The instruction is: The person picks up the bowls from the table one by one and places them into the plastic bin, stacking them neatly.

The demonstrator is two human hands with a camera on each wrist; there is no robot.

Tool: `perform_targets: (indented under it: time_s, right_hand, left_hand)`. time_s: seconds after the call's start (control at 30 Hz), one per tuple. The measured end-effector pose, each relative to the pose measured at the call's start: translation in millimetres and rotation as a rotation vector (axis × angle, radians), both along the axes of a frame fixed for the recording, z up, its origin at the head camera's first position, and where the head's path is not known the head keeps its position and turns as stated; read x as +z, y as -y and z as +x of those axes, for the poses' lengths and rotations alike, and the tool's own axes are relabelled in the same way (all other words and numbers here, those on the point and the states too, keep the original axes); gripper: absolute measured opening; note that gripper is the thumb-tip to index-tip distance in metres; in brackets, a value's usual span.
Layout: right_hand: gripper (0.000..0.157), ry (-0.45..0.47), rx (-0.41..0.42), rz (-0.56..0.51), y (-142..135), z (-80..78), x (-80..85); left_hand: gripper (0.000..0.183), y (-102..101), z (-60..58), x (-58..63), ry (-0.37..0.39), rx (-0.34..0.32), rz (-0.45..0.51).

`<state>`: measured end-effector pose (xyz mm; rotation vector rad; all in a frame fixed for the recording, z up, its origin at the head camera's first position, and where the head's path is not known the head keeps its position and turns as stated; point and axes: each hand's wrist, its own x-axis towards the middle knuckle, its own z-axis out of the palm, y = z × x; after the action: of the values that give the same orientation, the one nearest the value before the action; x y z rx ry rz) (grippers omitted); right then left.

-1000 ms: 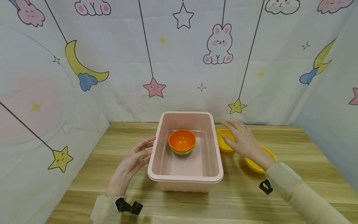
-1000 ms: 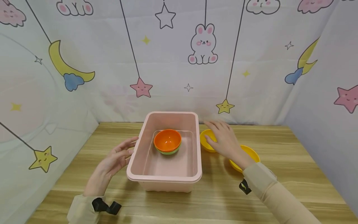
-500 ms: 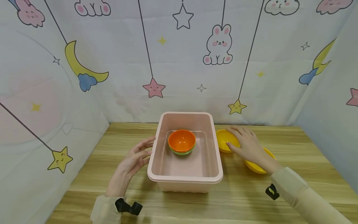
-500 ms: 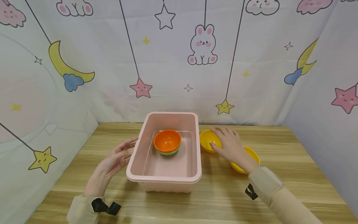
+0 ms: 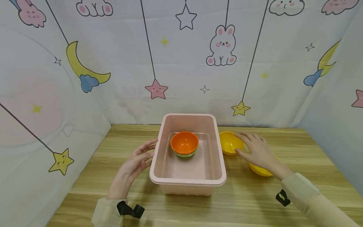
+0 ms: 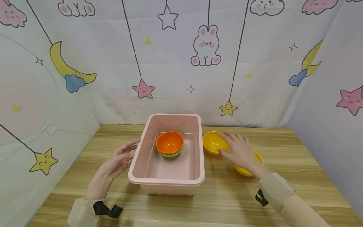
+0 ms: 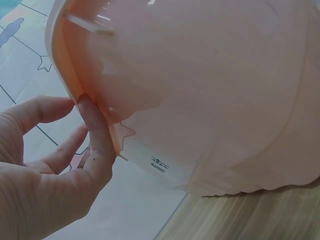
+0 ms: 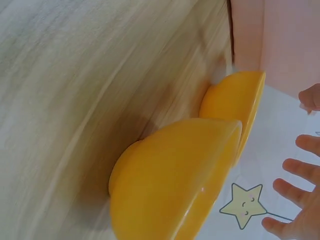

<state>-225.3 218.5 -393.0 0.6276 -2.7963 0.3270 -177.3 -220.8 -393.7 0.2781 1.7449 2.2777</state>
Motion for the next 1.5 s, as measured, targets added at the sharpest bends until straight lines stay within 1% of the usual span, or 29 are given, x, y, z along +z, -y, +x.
perform_targets:
  time_s: [0.23,0.57,1.0,1.17,1.37,1.5]
  right_hand:
    - [0.061,0.001,-0.02,0.008,-9,3.2,-2.4]
    - [0.061,0.005,-0.041,0.004,-21,4.3,-12.0]
    - [0.065,0.071,-0.095,0.025,-38,5.7,-19.0]
    - [0.067,0.087,-0.098,0.039,-41,6.7,-21.8]
    - [0.067,0.097,-0.097,0.031,-43,7.3,-23.2]
    - [0.069,0.129,-0.108,0.033,-43,7.9,-23.1]
  left_hand:
    - [0.047,1,-0.3,-0.4,-0.004,-0.01,0.002]
    - [0.047,0,-0.1,-0.2,0.001,-0.009,-0.002]
    - [0.051,0,0.6,0.1,0.009,0.001,-0.009]
    - [0.049,-1,0.3,-1.2,0.011,0.006,-0.012]
    - [0.048,-1,0.5,-0.7,0.006,-0.001,-0.009]
    - [0.048,0,0.6,-0.3,0.006,0.0,-0.007]
